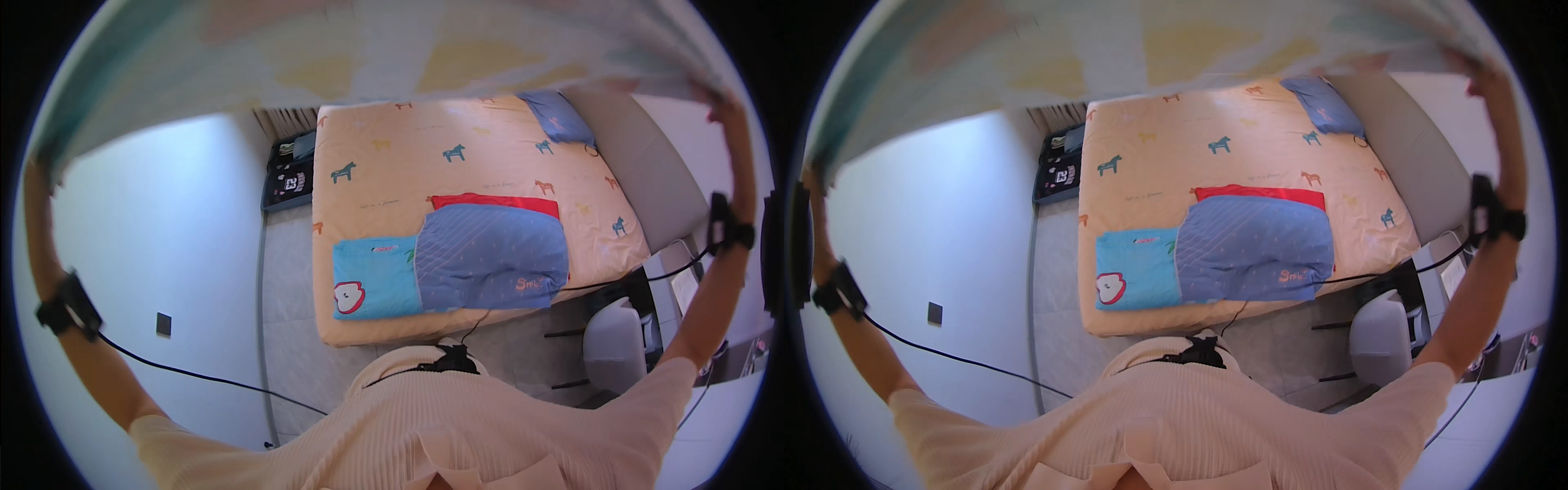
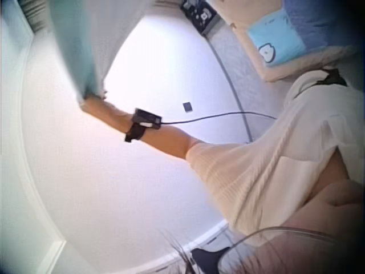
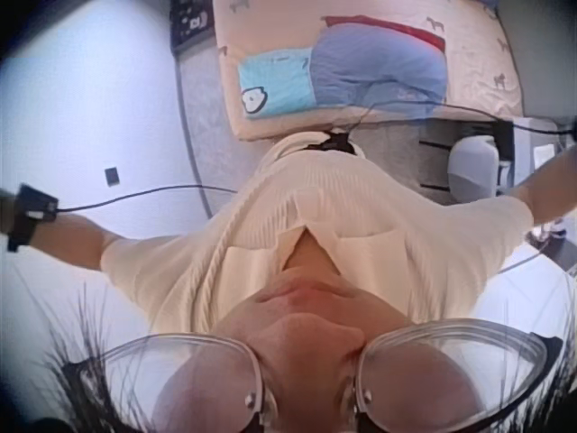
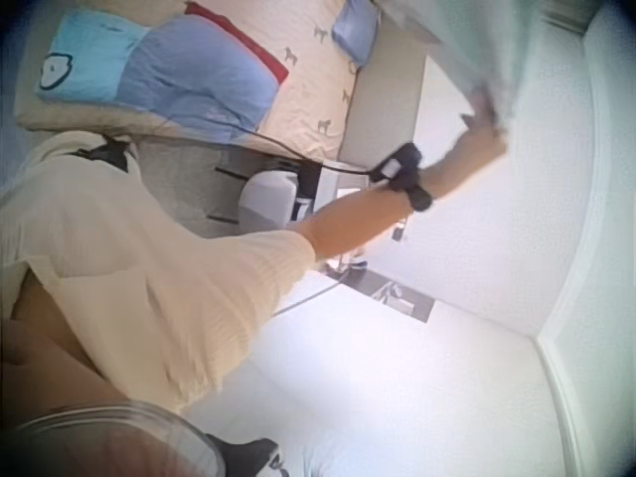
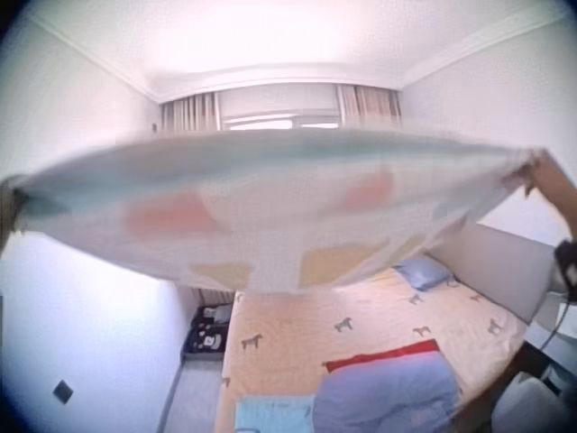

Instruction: Fold blankets and pillows on a bed in a bedroom.

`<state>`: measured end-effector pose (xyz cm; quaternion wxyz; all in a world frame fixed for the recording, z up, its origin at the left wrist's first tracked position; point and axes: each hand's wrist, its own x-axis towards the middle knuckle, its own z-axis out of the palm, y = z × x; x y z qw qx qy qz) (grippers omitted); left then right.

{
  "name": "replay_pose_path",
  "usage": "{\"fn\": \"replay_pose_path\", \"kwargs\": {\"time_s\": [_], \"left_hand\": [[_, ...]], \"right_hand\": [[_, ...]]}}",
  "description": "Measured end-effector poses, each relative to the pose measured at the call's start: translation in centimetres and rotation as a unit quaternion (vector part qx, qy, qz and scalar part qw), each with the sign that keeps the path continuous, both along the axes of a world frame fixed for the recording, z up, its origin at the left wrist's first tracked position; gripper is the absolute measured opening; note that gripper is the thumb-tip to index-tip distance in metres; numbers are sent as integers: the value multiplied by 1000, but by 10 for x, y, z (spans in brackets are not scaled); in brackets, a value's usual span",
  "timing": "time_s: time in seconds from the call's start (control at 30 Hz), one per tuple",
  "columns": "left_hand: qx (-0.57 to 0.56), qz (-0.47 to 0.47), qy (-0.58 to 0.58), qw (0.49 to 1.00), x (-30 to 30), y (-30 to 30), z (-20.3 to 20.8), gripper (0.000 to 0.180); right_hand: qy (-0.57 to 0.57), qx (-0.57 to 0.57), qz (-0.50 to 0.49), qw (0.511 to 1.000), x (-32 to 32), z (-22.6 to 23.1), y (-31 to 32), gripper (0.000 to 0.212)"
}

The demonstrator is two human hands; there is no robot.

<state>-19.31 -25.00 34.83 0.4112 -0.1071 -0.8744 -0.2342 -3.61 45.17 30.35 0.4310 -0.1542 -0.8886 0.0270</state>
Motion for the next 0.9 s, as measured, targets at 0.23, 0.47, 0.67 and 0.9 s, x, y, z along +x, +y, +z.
{"fn": "replay_pose_path", "kwargs": {"time_s": [0.23,0.47,0.67,0.9], "left_hand": [[173,-161,-174,956,23,-64,-272,22],[156,-59,-389,906,130,-41,-463,14],[88,-18,-467,880,127,-23,-485,17],[76,-16,-304,950,106,-45,-437,14]], "right_hand": [[-90,-191,111,971,49,-250,-41,11],[-314,-283,-25,906,109,-443,-70,11],[-430,-249,-16,867,84,-479,-102,13],[-279,-134,125,943,49,-403,-60,20]]}}
